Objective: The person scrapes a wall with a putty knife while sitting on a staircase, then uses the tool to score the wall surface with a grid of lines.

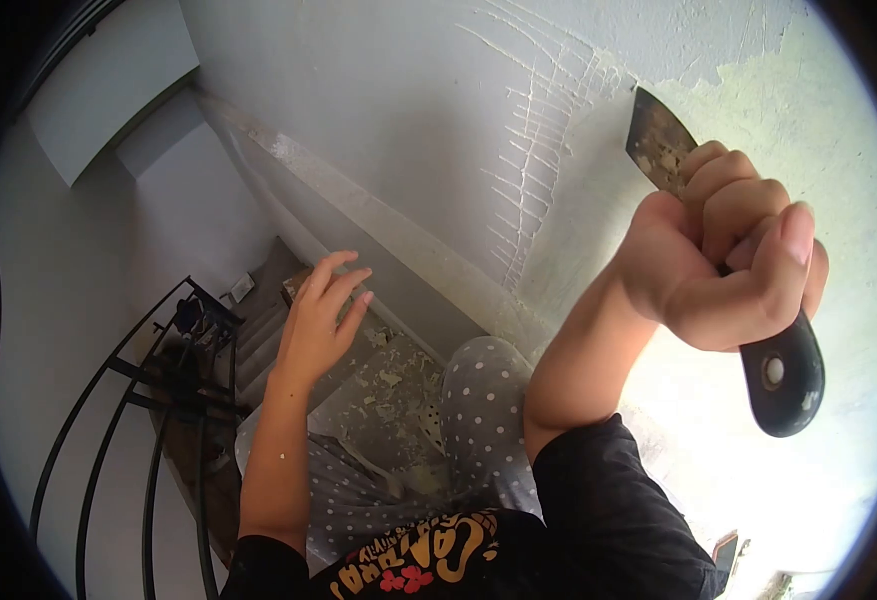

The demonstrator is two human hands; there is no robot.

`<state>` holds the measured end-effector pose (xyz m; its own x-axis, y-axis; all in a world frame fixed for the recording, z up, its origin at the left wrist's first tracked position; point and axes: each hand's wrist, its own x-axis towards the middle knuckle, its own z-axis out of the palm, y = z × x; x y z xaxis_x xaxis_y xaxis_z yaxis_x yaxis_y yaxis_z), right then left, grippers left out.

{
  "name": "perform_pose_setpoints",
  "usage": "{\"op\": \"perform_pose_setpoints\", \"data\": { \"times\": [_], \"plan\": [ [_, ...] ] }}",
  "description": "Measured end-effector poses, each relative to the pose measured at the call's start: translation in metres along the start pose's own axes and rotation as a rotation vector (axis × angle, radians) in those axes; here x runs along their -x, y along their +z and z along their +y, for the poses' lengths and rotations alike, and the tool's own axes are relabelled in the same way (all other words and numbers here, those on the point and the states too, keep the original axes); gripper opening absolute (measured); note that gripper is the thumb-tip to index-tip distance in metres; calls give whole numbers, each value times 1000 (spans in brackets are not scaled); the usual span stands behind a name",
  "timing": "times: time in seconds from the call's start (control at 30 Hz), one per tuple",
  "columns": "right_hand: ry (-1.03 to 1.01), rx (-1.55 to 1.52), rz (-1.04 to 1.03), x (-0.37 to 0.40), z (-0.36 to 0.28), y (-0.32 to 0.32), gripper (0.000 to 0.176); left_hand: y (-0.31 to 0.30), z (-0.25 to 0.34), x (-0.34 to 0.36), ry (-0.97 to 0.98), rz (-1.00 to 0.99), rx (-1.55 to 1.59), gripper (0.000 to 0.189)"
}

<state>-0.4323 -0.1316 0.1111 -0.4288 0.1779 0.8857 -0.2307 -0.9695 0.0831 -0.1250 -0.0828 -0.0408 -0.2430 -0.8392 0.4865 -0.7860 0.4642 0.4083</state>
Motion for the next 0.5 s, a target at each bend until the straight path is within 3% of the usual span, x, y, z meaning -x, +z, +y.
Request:
{"op": "perform_pose_setpoints", "data": {
  "times": [0.1, 0.17, 0.2, 0.27, 0.33, 0.4, 0.43, 0.47, 0.5],
  "plan": [
    [11, -23, -140, -3, -7, -2, 31, 0, -3, 2, 3, 0, 6, 22],
    [73, -383, -85, -1, -10, -10, 32, 0, -4, 5, 12, -7, -7, 22],
    [69, -390, -88, -1, -6, -3, 32, 1, -4, 4, 16, -4, -12, 23],
    [-123, 205, 2, 5, -2, 13, 33, 1, -3, 4, -2, -5, 5, 23],
    [-51, 204, 11, 6, -8, 9, 33, 1, -2, 5, -5, -9, 12, 23],
    [-41, -314, 9, 8, -10, -5, 31, -1, -2, 5, -35, -30, 2, 22],
    [88, -463, -2, 0, -20, -6, 31, 0, -3, 6, -18, -20, -6, 22],
    [-178, 78, -23, -1, -2, -3, 33, -1, -3, 6, -23, -20, -2, 22],
    [-96, 48, 0, 3, 4, 5, 35, -2, -2, 5, -11, -15, 3, 22]
  ]
}}
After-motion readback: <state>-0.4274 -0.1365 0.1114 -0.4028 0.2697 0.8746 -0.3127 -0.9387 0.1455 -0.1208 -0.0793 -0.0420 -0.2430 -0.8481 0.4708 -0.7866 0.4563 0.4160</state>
